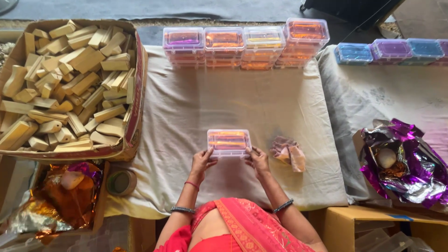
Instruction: The person wraps small wooden blocks in shiny orange foil and places them into clear plastic containers. They wipe the containers with a cloth before and after placing the wrapped items inside. The person also wipes the wooden blocks with a cloth before wrapping them.
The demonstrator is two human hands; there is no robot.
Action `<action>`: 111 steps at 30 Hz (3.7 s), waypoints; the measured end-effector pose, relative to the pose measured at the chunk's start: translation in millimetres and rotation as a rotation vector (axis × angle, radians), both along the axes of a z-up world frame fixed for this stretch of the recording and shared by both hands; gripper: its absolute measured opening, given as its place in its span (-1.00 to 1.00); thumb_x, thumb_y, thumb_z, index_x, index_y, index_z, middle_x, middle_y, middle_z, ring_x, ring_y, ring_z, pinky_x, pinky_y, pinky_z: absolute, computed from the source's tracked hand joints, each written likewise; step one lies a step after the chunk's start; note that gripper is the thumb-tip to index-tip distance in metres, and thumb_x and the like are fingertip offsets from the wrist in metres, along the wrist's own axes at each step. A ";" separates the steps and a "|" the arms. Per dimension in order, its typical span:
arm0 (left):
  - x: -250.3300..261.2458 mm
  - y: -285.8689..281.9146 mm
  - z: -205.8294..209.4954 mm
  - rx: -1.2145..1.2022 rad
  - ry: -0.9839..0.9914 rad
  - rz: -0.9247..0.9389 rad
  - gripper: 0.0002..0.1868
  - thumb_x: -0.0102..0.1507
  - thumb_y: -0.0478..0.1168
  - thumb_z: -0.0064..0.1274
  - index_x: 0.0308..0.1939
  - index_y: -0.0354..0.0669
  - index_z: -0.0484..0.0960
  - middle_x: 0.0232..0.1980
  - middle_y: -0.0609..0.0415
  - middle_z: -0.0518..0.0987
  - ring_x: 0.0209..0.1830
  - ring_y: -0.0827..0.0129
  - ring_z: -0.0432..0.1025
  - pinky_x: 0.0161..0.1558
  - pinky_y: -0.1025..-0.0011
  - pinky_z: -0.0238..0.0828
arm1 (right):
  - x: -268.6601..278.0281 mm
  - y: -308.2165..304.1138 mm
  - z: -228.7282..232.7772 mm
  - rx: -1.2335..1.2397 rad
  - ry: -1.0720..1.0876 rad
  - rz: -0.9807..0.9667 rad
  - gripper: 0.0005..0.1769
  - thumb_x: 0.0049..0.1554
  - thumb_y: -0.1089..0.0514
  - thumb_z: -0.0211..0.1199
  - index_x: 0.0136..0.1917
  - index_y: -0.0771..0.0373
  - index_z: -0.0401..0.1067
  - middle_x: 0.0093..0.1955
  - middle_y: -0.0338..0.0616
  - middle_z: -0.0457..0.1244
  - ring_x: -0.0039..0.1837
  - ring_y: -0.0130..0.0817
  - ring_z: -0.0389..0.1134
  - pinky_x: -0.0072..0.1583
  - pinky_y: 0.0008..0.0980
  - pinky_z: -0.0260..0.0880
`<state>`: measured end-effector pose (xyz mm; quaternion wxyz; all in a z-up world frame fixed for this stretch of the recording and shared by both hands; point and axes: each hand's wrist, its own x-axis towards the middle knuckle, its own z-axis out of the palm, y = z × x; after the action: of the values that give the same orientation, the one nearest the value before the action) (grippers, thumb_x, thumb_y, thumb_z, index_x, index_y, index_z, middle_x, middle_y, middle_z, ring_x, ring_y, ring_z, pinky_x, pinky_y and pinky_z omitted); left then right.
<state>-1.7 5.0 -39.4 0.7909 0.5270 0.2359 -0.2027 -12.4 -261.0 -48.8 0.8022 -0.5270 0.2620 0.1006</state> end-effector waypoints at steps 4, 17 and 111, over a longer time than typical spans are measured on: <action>9.3 -12.8 8.5 0.030 -0.116 0.024 -0.52 0.25 0.06 0.20 -0.02 -0.32 0.63 -0.23 0.02 0.66 -0.39 0.38 0.58 -0.27 0.38 0.63 | 8.7 -3.1 23.7 -0.046 -0.033 -0.040 -0.52 0.09 0.03 0.44 0.23 0.26 0.50 -0.15 -0.24 0.44 -0.25 -0.45 0.46 -0.25 -0.48 0.42; 14.6 -16.1 -18.2 -0.034 -0.040 0.130 -0.57 0.24 0.07 0.22 -0.12 -0.26 0.59 -0.34 0.04 0.65 -0.45 0.44 0.54 -0.36 0.42 0.58 | 5.4 6.0 51.1 -0.045 -0.013 -0.046 -0.47 0.07 -0.14 0.40 0.22 0.11 0.45 -0.07 -0.27 0.40 -0.15 -0.47 0.45 -0.16 -0.45 0.46; 447.7 -281.7 135.3 1.471 -1.371 -0.510 -0.07 0.02 -0.05 0.34 0.46 0.13 0.30 0.56 0.03 0.19 0.58 -0.05 -0.02 0.46 -0.33 -0.23 | -4.6 -114.2 6.4 -1.885 -0.067 0.058 -0.33 0.10 -0.23 0.15 0.36 0.15 0.33 0.44 -0.13 0.18 0.45 -0.06 0.15 0.35 0.10 0.08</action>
<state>446.0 -276.8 96.0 0.1719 0.9162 -0.3177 0.1735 -17.1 -375.2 -42.4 0.0495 -0.9674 0.1992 -0.1481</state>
